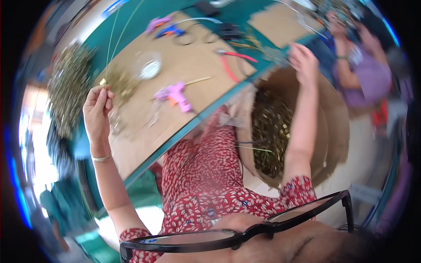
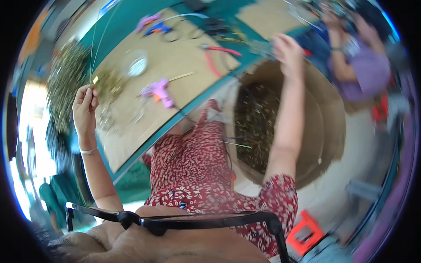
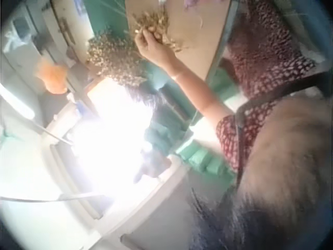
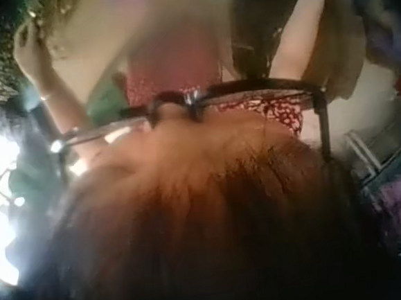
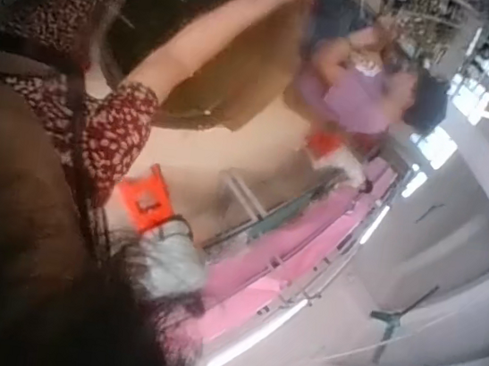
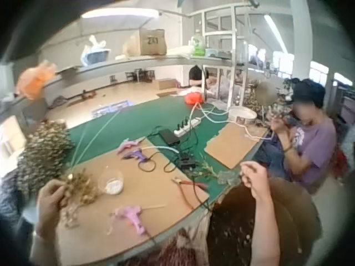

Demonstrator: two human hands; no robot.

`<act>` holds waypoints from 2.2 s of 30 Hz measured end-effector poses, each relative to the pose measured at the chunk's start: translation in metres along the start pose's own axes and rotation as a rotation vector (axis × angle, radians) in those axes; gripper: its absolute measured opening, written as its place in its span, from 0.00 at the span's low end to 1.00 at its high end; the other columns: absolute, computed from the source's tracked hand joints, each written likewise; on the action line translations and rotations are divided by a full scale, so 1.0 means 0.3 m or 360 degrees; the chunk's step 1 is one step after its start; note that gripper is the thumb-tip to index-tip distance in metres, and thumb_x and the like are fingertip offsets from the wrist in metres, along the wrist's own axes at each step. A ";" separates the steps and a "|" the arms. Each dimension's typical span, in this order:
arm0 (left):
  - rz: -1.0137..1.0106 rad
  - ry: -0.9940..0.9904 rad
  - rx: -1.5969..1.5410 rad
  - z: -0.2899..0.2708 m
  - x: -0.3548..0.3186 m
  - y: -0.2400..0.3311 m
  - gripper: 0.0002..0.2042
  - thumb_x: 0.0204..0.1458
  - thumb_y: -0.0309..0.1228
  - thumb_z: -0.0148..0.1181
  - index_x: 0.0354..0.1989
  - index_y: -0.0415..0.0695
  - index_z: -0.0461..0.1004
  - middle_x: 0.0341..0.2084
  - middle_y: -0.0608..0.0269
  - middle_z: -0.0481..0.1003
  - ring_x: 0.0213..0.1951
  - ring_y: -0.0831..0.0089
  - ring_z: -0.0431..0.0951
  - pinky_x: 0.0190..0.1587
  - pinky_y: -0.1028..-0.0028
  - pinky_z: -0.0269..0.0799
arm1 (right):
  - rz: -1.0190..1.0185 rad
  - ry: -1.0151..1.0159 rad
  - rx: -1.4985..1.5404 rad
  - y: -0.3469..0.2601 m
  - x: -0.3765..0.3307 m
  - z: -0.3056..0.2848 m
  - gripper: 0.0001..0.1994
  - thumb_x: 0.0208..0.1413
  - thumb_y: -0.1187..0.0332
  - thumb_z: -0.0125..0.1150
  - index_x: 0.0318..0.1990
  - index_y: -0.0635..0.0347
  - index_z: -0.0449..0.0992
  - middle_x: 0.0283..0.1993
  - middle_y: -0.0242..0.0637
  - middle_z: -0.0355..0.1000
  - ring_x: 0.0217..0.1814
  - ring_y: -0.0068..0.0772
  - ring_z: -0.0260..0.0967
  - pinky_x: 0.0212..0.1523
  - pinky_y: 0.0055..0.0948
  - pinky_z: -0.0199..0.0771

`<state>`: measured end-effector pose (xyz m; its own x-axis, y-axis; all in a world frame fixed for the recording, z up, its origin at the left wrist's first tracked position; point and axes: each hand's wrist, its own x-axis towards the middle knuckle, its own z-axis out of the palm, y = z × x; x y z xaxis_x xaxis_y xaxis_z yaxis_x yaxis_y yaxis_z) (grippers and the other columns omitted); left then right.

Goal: The person glues beads onto artificial leaf stems using a hot glue gun, then separates and organizes green wire stems by hand.

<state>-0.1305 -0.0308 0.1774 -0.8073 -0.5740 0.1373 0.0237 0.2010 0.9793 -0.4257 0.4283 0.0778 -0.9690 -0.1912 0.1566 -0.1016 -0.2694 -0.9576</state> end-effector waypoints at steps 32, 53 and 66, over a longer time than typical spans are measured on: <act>0.0673 -0.1214 0.0817 0.649 -0.747 -0.465 0.23 0.48 0.26 0.61 0.52 0.35 0.64 0.42 0.46 0.72 0.44 0.57 0.74 0.46 0.65 0.69 | 0.0503 -0.0139 -0.0895 0.016 -1.022 0.061 0.24 0.43 0.53 0.69 0.36 0.68 0.74 0.24 0.37 0.74 0.23 0.22 0.69 0.24 0.22 0.69; -0.0160 -0.1192 0.0285 0.649 -0.636 -0.290 0.10 0.59 0.29 0.47 0.40 0.36 0.73 0.29 0.59 0.76 0.20 0.82 0.67 0.22 0.82 0.62 | 0.1667 0.0077 -0.0449 0.917 -0.705 -0.675 0.16 0.52 0.65 0.60 0.43 0.69 0.71 0.36 0.45 0.72 0.34 0.37 0.72 0.28 0.30 0.78; -0.0217 -0.1050 0.0982 0.670 -0.683 -0.249 0.17 0.54 0.21 0.51 0.54 0.38 0.68 0.53 0.51 0.63 0.54 0.60 0.66 0.51 0.72 0.68 | 0.1796 0.0861 -0.1283 1.276 -0.786 -0.390 0.15 0.46 0.67 0.62 0.41 0.66 0.74 0.44 0.54 0.72 0.46 0.53 0.70 0.44 0.42 0.72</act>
<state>-0.0854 0.2314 0.0463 -0.9577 -0.0916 -0.2728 -0.2631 0.6625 0.7014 -0.2623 0.4806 -0.3541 -0.5650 0.4756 -0.6742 0.8220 0.3947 -0.4104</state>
